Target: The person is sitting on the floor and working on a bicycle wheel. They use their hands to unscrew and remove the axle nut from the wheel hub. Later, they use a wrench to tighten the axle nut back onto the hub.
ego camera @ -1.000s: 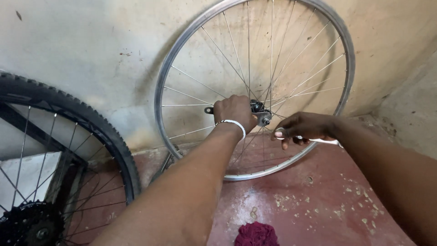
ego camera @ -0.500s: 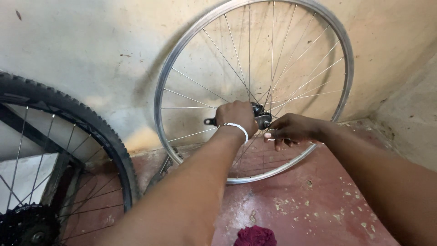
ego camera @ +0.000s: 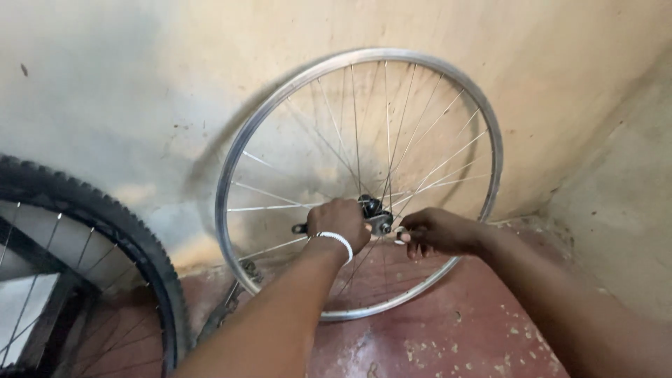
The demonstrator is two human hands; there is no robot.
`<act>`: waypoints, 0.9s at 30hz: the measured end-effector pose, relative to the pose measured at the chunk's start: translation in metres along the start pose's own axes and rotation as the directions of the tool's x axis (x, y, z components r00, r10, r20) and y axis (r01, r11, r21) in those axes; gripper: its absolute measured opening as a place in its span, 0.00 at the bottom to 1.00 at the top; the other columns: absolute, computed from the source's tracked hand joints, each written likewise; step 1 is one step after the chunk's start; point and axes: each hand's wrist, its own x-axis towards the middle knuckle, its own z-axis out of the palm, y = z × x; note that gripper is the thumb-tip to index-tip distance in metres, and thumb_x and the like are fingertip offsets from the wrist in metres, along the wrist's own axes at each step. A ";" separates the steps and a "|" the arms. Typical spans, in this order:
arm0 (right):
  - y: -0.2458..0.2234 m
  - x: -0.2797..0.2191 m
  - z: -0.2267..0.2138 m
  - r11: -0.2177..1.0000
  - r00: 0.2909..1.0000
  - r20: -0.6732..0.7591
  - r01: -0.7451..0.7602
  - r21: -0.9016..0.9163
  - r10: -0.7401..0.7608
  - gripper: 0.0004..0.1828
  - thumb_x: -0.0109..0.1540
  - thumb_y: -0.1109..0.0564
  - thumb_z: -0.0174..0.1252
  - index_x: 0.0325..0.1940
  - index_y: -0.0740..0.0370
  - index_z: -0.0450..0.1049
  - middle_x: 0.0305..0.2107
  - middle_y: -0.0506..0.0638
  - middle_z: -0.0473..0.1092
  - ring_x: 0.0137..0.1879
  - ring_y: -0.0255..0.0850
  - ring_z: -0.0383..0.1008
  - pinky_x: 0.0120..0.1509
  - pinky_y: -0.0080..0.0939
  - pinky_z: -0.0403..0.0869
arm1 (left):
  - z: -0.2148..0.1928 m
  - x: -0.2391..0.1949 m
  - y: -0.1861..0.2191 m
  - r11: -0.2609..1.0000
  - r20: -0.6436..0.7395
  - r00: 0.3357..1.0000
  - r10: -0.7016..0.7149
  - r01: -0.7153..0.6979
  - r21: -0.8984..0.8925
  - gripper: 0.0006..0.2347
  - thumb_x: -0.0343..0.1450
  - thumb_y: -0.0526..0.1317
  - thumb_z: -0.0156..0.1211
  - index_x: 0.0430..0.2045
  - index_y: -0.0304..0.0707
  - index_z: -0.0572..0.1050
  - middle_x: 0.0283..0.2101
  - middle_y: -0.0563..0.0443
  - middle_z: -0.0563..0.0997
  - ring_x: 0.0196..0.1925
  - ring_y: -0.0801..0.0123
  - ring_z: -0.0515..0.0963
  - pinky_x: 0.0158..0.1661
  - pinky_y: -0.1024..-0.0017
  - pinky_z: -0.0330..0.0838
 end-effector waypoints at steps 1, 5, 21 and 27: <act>0.002 0.000 0.001 1.000 0.999 -0.032 0.025 -0.013 -0.026 0.23 0.68 0.55 0.52 0.67 0.55 0.74 0.28 0.57 0.82 0.30 0.42 0.80 0.32 0.35 0.76 | 0.000 -0.001 -0.001 1.000 0.012 1.000 -0.001 0.001 -0.022 0.16 0.66 0.48 0.56 0.42 0.40 0.83 0.48 0.43 0.84 0.55 0.48 0.81 0.53 0.55 0.75; -0.004 -0.008 0.006 0.999 0.994 -0.102 0.035 -0.032 -0.038 0.25 0.68 0.57 0.50 0.70 0.52 0.72 0.26 0.54 0.80 0.30 0.40 0.76 0.35 0.35 0.74 | 0.002 -0.003 -0.002 0.999 0.005 1.000 -0.001 0.001 -0.032 0.14 0.66 0.47 0.56 0.39 0.44 0.84 0.46 0.44 0.85 0.54 0.49 0.82 0.52 0.58 0.75; -0.002 0.000 0.030 0.984 0.946 -0.274 0.177 -0.008 -0.172 0.14 0.66 0.54 0.54 0.50 0.54 0.83 0.25 0.52 0.80 0.33 0.44 0.76 0.45 0.43 0.75 | 0.008 0.002 -0.007 0.995 -0.020 1.000 -0.010 0.008 -0.096 0.13 0.66 0.49 0.57 0.40 0.54 0.85 0.44 0.46 0.86 0.54 0.48 0.82 0.53 0.58 0.75; 0.000 -0.006 0.047 0.953 0.907 -0.376 0.262 0.149 -0.191 0.12 0.66 0.59 0.54 0.43 0.61 0.84 0.25 0.55 0.79 0.32 0.44 0.76 0.43 0.43 0.76 | 0.013 0.003 -0.012 0.996 -0.032 0.999 0.024 -0.027 -0.086 0.12 0.66 0.48 0.59 0.40 0.54 0.84 0.42 0.45 0.86 0.53 0.47 0.82 0.52 0.57 0.76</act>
